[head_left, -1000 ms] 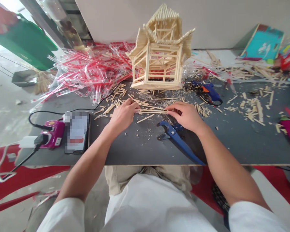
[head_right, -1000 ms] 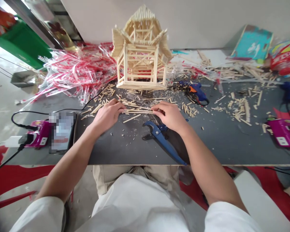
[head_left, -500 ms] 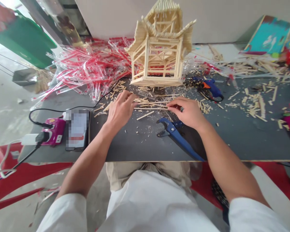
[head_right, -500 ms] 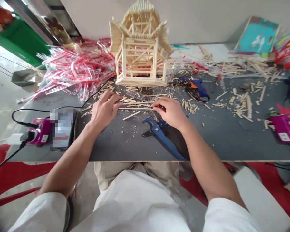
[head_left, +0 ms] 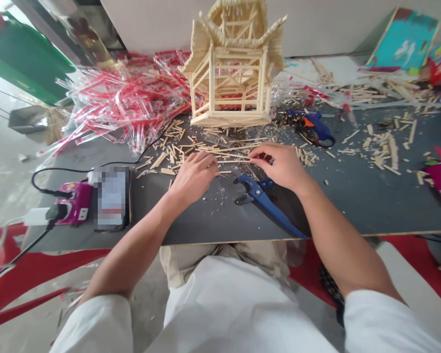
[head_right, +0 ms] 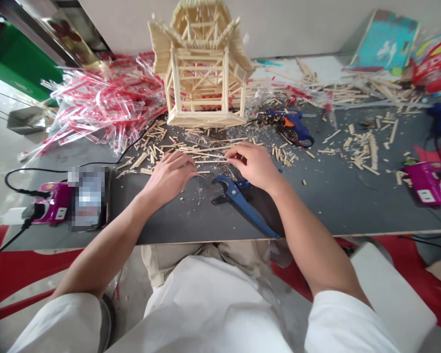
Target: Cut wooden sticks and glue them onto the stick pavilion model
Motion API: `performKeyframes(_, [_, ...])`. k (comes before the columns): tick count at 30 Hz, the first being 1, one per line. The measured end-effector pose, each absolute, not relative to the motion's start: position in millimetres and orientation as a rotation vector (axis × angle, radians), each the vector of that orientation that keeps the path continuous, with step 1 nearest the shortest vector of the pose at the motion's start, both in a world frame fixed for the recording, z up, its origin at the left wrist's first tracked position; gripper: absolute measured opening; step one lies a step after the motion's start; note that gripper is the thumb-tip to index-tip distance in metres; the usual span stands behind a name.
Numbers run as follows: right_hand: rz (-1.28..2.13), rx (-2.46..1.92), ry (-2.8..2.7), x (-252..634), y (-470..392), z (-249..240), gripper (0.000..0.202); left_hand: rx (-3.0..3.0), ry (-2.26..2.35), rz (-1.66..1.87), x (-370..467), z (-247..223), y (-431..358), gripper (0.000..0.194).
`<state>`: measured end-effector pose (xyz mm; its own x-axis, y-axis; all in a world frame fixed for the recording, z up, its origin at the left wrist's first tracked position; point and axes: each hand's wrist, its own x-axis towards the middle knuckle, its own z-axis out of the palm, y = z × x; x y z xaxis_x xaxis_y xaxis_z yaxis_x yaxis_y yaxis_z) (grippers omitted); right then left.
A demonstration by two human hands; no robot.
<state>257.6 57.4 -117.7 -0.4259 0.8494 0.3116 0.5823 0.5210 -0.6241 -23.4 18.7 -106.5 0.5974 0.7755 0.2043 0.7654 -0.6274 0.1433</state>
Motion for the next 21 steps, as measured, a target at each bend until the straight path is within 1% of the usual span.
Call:
performKeyframes(4, [0.596, -1.143, -2.185, 254, 57, -119, 0.006, 2.822, 1.35, 0.341, -21, -106, 18, 0.028])
performKeyframes(8, [0.638, -1.125, -2.162, 252, 53, -116, 0.009, 2.664, 1.408, 0.502, -30, -106, 20, 0.025])
performKeyframes(11, [0.622, -1.143, -2.126, 252, 50, -112, 0.009, 2.412, 1.46, 0.664, -35, -107, 20, 0.023])
performKeyframes(14, [0.606, -1.153, -2.102, 253, 48, -110, 0.007, 2.175, 1.424, 0.895, -35, -111, 22, 0.031])
performKeyframes(15, [0.601, -1.156, -2.098, 254, 49, -110, 0.007, 2.084, 1.39, 0.976, -34, -113, 23, 0.031])
performKeyframes(17, [0.598, -1.17, -2.093, 254, 49, -109, 0.007, 1.846, 1.299, 1.102, -33, -116, 26, 0.024])
performKeyframes(19, [0.598, -1.177, -2.082, 255, 50, -109, 0.007, 1.589, 1.182, 1.145, -32, -117, 29, 0.021])
performKeyframes(21, [0.598, -1.179, -2.069, 255, 51, -109, 0.006, 1.411, 1.088, 1.137, -31, -116, 30, 0.028])
